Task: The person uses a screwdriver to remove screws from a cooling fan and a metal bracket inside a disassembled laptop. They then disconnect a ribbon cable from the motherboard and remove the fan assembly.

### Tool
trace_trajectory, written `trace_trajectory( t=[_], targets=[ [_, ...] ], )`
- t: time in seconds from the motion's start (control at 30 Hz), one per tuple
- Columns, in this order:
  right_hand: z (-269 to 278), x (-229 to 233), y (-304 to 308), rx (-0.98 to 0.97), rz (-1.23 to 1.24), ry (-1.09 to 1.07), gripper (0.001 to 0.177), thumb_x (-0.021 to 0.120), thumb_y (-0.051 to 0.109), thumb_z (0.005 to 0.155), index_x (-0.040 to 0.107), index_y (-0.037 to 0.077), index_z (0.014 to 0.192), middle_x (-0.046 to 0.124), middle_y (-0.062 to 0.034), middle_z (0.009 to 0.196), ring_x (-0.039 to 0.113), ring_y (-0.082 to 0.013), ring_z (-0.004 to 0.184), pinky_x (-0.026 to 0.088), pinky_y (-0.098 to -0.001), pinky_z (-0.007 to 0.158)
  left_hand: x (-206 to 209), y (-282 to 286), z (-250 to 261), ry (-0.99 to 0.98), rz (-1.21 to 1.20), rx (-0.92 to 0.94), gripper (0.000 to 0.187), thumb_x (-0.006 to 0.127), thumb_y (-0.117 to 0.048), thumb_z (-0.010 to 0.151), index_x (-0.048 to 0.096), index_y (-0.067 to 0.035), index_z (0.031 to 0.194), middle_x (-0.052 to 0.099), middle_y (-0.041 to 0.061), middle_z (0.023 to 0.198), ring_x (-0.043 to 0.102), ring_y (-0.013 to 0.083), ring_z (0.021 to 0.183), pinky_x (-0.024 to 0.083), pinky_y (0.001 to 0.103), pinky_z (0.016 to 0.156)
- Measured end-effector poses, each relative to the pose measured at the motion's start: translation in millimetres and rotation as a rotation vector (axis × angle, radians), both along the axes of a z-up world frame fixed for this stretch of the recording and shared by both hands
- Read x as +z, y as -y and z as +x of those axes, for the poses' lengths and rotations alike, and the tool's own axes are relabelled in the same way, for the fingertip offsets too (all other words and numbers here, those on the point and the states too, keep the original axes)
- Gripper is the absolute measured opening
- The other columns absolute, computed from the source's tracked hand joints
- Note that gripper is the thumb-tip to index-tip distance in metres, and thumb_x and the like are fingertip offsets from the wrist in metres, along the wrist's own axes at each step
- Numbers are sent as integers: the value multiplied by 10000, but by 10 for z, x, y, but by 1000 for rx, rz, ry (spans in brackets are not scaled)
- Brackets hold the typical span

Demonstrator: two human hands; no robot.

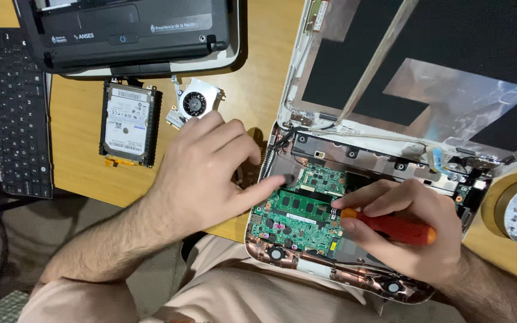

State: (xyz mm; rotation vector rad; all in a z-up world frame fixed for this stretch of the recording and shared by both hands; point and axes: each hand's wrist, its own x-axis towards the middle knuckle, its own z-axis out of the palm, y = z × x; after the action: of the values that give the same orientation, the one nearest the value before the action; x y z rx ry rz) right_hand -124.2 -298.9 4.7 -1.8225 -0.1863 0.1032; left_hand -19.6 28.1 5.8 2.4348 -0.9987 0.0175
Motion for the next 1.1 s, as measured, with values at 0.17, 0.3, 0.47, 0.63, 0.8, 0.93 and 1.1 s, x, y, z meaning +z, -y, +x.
trace_trajectory(
  t=[0.17,0.3,0.47,0.63,0.8,0.93,1.1],
  targets=[
    [11,-16,13,6,12,12,327,940,93,929,636,119,1048,951,-187,1114,1024,-270,1077,862,-344,886,-58,66,3,34,153,38,352,858,-455,1070,774,-156,903,771,10,939,664,278,910,518,497,788],
    [-3,-40,15,0,24,10,331,947,76,921,638,120,1033,950,-181,1113,1021,-261,1077,865,-339,894,-5,157,-76,192,306,46,378,836,-465,1105,800,-168,875,770,1,835,695,201,776,547,457,755],
    [-7,-41,11,-4,37,2,323,947,77,918,646,116,1029,949,-190,1110,1022,-265,1075,864,-328,880,-9,194,-130,316,351,53,419,904,-510,1079,743,-187,867,696,-6,849,682,241,808,517,466,734],
    [-1,-41,6,8,43,8,313,946,88,921,651,115,1021,953,-202,1081,1025,-263,1051,828,-320,841,-12,249,-148,430,322,73,266,828,-217,990,635,-206,808,583,14,814,616,258,764,461,450,712],
    [-17,-71,27,9,29,15,341,965,102,906,638,125,999,955,-176,1082,1027,-246,1042,826,-313,862,86,157,-44,362,345,45,284,955,-410,1125,836,-265,911,753,-49,772,722,109,679,618,372,645],
    [-29,-70,37,-4,8,-5,337,968,140,913,645,133,1008,963,-153,1094,1028,-239,1070,827,-299,850,67,12,163,310,236,26,217,897,-300,1169,776,-200,1019,759,13,940,727,202,827,604,430,740],
    [-33,-76,35,-7,16,2,350,980,122,897,648,131,1008,960,-157,1095,1023,-234,1063,837,-295,850,83,-104,244,143,151,-85,185,930,-288,1157,858,-150,1057,730,29,1105,608,333,987,486,522,780]
  ],
)
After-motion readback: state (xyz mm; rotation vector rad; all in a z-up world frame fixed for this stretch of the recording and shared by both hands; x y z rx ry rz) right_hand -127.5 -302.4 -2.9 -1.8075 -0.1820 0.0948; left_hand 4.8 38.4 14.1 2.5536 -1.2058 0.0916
